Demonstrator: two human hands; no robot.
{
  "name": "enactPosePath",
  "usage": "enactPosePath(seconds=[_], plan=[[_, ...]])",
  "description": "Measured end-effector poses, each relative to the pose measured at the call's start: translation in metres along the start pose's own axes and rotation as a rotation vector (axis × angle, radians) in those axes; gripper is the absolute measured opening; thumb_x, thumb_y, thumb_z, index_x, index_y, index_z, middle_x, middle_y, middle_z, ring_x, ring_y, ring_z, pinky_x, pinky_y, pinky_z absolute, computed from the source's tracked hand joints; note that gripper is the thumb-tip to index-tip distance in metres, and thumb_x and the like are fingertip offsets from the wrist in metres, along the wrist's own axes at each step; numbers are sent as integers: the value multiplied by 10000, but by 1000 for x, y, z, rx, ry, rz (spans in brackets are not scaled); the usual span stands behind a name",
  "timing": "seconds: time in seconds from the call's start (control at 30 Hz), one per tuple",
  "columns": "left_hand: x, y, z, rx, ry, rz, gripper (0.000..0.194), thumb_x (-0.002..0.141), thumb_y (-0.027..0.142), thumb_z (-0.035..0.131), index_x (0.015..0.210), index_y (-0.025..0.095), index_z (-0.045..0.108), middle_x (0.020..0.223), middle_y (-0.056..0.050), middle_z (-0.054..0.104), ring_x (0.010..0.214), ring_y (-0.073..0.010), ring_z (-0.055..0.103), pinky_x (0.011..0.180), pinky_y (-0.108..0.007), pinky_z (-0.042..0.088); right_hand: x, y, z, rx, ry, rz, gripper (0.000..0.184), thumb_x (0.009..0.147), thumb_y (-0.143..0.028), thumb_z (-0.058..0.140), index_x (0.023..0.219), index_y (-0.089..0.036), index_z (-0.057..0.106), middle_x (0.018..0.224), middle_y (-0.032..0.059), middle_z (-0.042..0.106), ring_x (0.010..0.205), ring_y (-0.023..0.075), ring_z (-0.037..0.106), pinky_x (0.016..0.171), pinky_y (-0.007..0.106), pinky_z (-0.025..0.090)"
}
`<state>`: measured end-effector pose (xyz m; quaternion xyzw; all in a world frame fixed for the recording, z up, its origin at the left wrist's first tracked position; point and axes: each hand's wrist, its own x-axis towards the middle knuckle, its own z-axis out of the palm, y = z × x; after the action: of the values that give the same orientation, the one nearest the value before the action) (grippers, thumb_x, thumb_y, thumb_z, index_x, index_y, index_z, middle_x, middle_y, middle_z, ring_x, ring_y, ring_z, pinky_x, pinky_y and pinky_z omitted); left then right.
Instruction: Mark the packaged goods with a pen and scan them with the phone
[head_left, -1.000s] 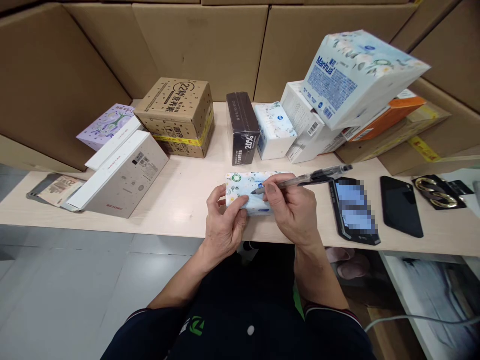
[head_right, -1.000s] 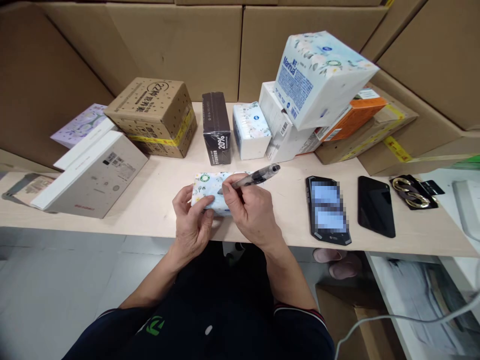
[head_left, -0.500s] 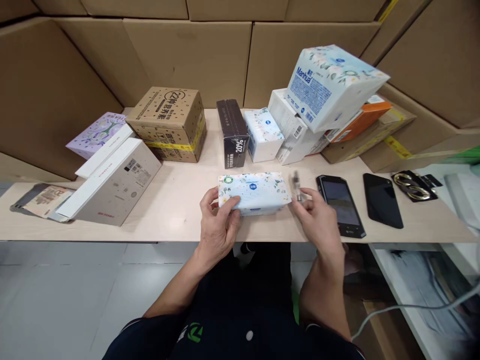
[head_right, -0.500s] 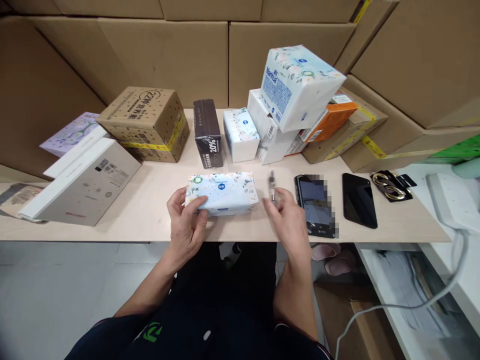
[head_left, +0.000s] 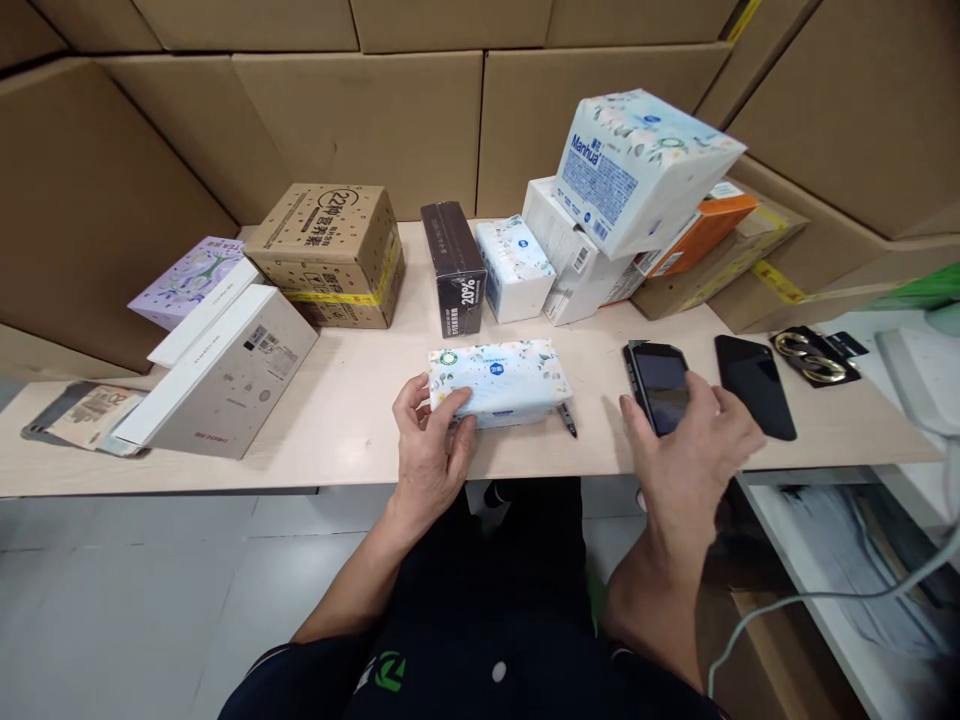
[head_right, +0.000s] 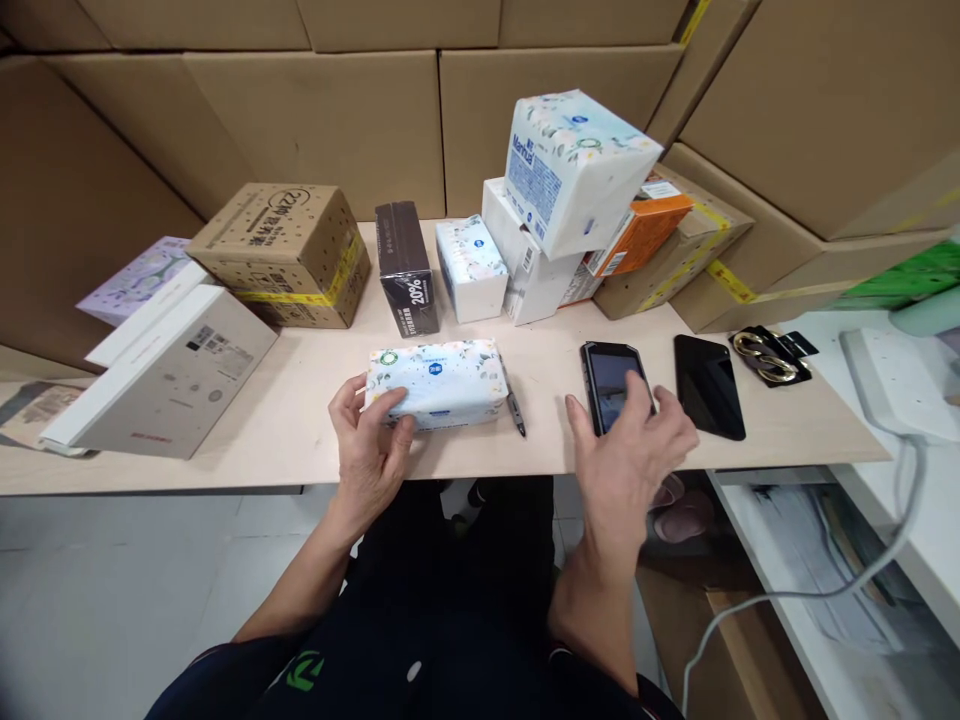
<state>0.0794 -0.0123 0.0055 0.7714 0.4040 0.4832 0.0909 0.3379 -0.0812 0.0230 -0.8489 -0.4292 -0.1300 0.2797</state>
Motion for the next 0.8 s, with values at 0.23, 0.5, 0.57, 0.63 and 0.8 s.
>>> enactPosePath(seconds=[0.23, 0.5, 0.57, 0.63, 0.8], plan=[[0, 1, 4, 11, 5, 0, 373, 935, 196, 600, 1299, 259, 549, 1423, -135, 326, 1321, -284, 441, 1000, -453, 519, 0, 16, 1, -60, -234, 160, 930, 820, -671, 578, 1531, -115, 358, 1467, 308, 429, 1296, 519, 436, 1013, 699, 344], [7, 7, 8, 105, 73, 40, 433, 912, 182, 622, 1332, 236, 534, 1455, -155, 305, 1353, -315, 417, 1038, -482, 486, -3, 21, 1, -56, -225, 155, 826, 855, -571, 553, 1523, -110, 397, 1448, 295, 474, 1287, 525, 466, 995, 710, 382], [8, 8, 10, 120, 108, 101, 458, 888, 147, 634, 1327, 236, 539, 1451, -151, 318, 1384, -334, 382, 1094, -527, 442, -4, 26, 7, -46, -164, 135, 808, 832, -555, 583, 1489, -102, 458, 1407, 294, 513, 1259, 518, 488, 976, 712, 394], [9, 9, 10, 129, 130, 171, 463, 866, 116, 643, 1307, 223, 554, 1438, -150, 344, 1394, -350, 362, 1129, -564, 406, -5, 31, 13, -12, -95, 105, 790, 817, -541, 595, 1447, -72, 509, 1360, 303, 549, 1241, 505, 506, 977, 707, 396], [10, 10, 9, 117, 118, 241, 448, 847, 81, 634, 1276, 188, 563, 1379, -155, 468, 1390, -354, 384, 1116, -562, 434, -7, 38, 16, 228, -21, 75, 848, 771, -571, 638, 1409, -22, 535, 1323, 288, 602, 1263, 447, 540, 1082, 664, 355]])
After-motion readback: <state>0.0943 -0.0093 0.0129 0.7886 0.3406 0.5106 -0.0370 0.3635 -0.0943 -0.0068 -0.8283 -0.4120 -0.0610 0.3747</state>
